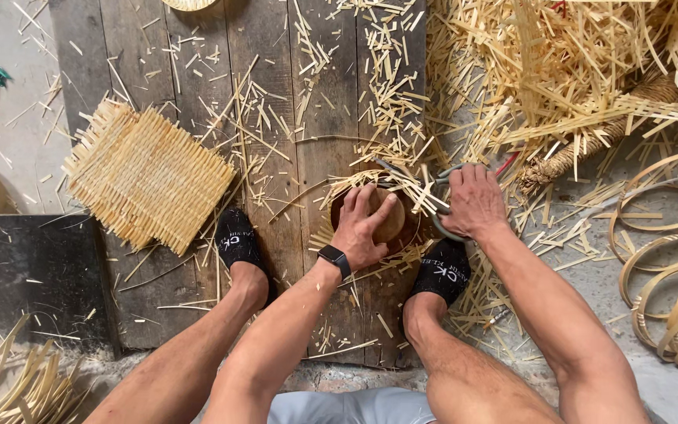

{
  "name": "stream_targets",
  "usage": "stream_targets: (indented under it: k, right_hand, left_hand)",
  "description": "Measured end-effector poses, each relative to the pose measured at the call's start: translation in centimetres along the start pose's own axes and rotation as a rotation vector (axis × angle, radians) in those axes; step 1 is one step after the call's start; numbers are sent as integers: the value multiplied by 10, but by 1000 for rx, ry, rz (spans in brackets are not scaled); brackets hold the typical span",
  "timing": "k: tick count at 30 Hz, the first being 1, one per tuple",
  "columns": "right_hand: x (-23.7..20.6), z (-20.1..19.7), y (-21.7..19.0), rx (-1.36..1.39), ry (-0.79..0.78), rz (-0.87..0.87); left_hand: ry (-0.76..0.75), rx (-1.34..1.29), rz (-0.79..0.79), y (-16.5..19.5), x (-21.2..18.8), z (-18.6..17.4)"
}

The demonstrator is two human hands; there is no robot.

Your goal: The person sits on the floor of a bamboo craft workshop and weaves bamboo strips into flat woven trays. They hold a round wooden form, trim excess bamboo strips with scissors, tuck and tighten the woven strips around the rim, and set finished woven trays aside with other completed trays.

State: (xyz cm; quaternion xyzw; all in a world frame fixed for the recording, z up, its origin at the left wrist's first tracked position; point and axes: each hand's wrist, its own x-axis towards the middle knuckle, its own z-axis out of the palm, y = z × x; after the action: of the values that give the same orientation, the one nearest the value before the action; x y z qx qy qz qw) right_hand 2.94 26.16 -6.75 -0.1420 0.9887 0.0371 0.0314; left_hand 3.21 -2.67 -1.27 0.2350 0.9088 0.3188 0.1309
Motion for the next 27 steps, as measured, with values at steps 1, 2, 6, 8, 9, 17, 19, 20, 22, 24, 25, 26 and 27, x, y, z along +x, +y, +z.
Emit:
stream_targets:
  k: [1,2,6,8,9,17,19,20,22,24,25,26,27]
  right_hand:
    - [3,-3,-2,-10,-80,14]
    - [0,-7,-1,42,-212,52]
    - [-9,-18,18,99,-417,107]
    - [-11,-15,19,25,-263,64]
    - [-9,-11,15,-23,-139,30]
    - [-15,16,17,85,-330,83]
    - [-18,17,19,-15,-334,36]
    - [-18,18,20,3,-184,31]
    - [-14,19,11,40,119,10]
    - [-8,19,5,63,111,20]
    - [-6,18,4,78,105,27]
    - [-7,16,3,82,-63,60]
    - [-8,12,10,83,-225,86]
  left_hand:
    - [-36,-10,72,-1,1,-6]
    - [-51,78,106,-2,1,-12]
    - [32,20,-129,13,2,-17]
    - [134,-61,-297,27,5,-6]
    - [178,-23,-309,32,7,0]
    - [76,75,-84,15,2,-4]
    - [43,69,-24,12,2,-9]
    - [3,64,-13,11,3,-11]
    - [-77,56,10,9,7,-16]
    - [-135,43,55,5,11,-22]
    - [-167,36,76,3,12,-25]
    - [-182,123,83,3,12,-26]
    - [-189,212,92,2,13,-26]
